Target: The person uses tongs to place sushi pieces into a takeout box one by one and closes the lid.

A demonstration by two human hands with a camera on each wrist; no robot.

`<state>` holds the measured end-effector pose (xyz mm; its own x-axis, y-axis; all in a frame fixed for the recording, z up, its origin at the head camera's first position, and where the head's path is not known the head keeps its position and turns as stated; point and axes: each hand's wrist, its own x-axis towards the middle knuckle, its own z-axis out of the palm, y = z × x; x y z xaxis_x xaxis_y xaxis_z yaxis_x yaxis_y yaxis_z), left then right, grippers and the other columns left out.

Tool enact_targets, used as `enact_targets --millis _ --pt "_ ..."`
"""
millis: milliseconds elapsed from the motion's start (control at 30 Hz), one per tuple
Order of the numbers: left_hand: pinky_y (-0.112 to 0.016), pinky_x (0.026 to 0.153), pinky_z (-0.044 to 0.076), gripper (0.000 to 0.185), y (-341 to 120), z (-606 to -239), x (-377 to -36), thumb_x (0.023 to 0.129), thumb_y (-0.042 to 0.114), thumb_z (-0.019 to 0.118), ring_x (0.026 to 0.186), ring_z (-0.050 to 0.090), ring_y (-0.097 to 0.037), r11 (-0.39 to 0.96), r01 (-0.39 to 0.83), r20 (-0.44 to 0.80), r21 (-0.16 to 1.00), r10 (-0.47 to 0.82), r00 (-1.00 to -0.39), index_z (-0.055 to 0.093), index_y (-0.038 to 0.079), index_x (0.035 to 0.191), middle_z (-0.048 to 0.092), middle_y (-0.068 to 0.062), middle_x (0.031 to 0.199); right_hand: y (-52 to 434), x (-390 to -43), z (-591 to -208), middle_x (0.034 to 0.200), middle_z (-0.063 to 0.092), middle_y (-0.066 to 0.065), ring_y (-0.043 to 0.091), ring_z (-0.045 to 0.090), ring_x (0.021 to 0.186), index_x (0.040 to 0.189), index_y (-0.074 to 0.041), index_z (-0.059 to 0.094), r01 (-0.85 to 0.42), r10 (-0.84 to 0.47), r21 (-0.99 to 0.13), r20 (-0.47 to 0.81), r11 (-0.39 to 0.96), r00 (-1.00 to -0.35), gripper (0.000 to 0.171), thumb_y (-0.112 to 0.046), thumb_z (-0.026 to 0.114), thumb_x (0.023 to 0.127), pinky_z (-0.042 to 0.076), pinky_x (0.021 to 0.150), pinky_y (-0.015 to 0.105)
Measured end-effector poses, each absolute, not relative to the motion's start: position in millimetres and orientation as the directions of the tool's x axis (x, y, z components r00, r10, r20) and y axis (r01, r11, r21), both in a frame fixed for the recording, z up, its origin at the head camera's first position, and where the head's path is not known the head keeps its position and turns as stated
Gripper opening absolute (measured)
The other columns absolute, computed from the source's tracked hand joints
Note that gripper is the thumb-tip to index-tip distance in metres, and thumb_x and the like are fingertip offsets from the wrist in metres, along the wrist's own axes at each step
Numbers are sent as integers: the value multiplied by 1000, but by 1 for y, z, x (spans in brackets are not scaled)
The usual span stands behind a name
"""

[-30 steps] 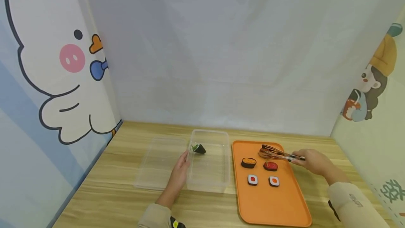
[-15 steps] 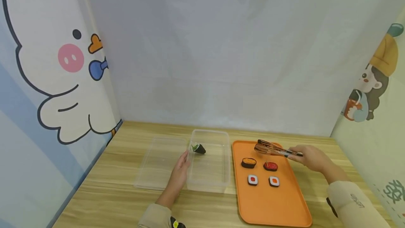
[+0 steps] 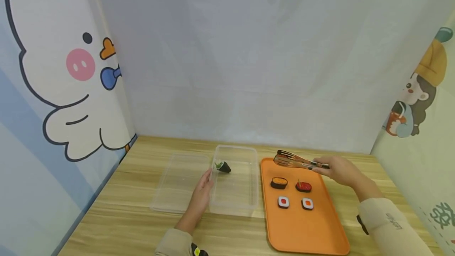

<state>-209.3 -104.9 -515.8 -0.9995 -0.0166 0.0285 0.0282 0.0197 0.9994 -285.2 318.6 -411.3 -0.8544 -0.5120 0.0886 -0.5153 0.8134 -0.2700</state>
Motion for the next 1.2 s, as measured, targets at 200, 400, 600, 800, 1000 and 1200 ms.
enact_targets --millis 200,400,600,800,1000,1200 --pt "-54 114 14 50 -106 -515 -208 105 12 36 141 19 -43 17 10 11 1000 -29 -1000 25 0 152 20 -26 155 297 -289 -406 120 63 24 45 57 111 124 5 63 -528 -523 -286 100 799 -846 48 -33 64 95 47 90 59" --pt "-55 114 15 50 -107 -515 -210 105 11 36 141 19 -43 17 11 12 1000 -37 -999 25 0 152 20 -27 155 278 -296 -405 123 62 23 44 55 114 125 2 64 -543 -540 -297 99 786 -836 47 -35 63 96 46 92 59" --pt "-54 114 14 50 -107 -515 -209 105 11 36 141 19 -43 26 5 6 1000 -39 -999 26 0 152 21 -26 155 260 -303 -406 124 62 21 42 58 112 127 -1 64 -560 -561 -293 89 775 -823 48 -37 62 96 48 89 57" --pt "-55 114 14 50 -106 -514 -209 105 11 36 141 18 -44 22 18 18 1000 -35 -999 25 -2 152 20 -27 155 243 -308 -412 127 62 18 39 58 113 130 -4 63 -563 -571 -302 70 769 -818 49 -39 62 95 48 91 56" --pt "-56 113 15 50 -104 -514 -209 105 11 37 140 19 -45 9 28 28 1000 -32 -999 25 -4 151 21 -29 154 229 -311 -415 128 61 18 40 56 115 130 -5 63 -560 -580 -326 43 762 -814 47 -37 62 96 47 92 57" --pt "-56 114 14 50 -102 -516 -209 105 12 36 140 18 -45 17 25 25 1000 -20 -999 25 -4 151 20 -28 154 220 -315 -417 128 61 17 39 54 117 129 -4 63 -561 -587 -326 23 761 -809 47 -37 61 96 45 95 56"
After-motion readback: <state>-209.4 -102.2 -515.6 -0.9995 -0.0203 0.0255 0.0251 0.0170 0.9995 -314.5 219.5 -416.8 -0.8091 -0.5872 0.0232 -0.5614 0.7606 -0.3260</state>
